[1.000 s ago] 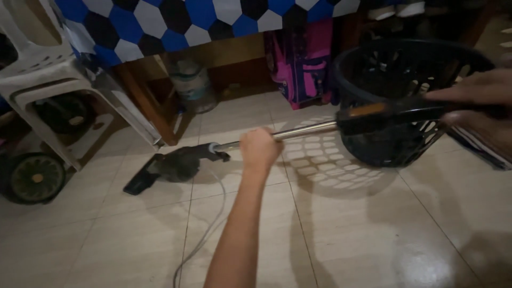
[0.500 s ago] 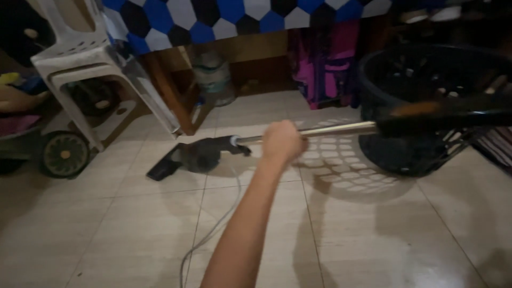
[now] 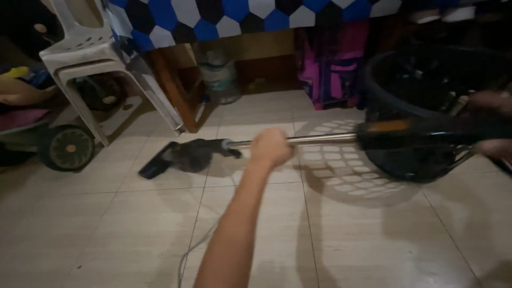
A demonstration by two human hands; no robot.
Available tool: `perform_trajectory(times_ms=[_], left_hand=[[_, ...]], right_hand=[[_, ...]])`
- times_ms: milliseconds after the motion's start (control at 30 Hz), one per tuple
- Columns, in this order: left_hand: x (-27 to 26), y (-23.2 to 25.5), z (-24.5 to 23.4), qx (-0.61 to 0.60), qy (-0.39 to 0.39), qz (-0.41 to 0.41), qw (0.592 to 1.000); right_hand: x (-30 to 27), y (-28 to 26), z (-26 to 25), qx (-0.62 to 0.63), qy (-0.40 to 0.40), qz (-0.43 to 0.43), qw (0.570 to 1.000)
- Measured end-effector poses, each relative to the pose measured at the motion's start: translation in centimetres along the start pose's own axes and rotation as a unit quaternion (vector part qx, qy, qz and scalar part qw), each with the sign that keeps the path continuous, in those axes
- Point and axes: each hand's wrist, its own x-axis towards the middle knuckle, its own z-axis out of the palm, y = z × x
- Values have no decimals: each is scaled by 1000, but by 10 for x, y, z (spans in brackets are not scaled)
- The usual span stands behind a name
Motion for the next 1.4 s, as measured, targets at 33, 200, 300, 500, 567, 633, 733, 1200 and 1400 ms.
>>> perform_trajectory(times_ms=[33,200,300,500,567,633,733,1200,1400], left_hand=[[1,-14,1,18,-1,-10,1000],[-15,-77,6,84,56,-87,991],[-21,-92,22,86,129,-160,975],[-33,-78,26,-78,231,-290,925],[-41,-56,17,-88,226,-296,924],[-46,-42,21,-62,206,-241,946],[-50,-20,27,-60,175,-225,957],[-116,-72,-16,-102,114,-111,982],[-116,-115,-15,-130,129,-108,977]], right_hand=[[-5,-67,15,8,-4,-2,1000],[46,-251,37,182,-211,315,907],[70,-306,38,271,-223,282,893],[78,-337,33,290,-238,228,899],[68,-325,27,271,-251,219,903],[54,-307,21,224,-214,196,930],[37,-313,-13,228,-241,301,894],[83,-433,-25,61,-315,307,896],[109,-488,34,112,-225,208,945]])
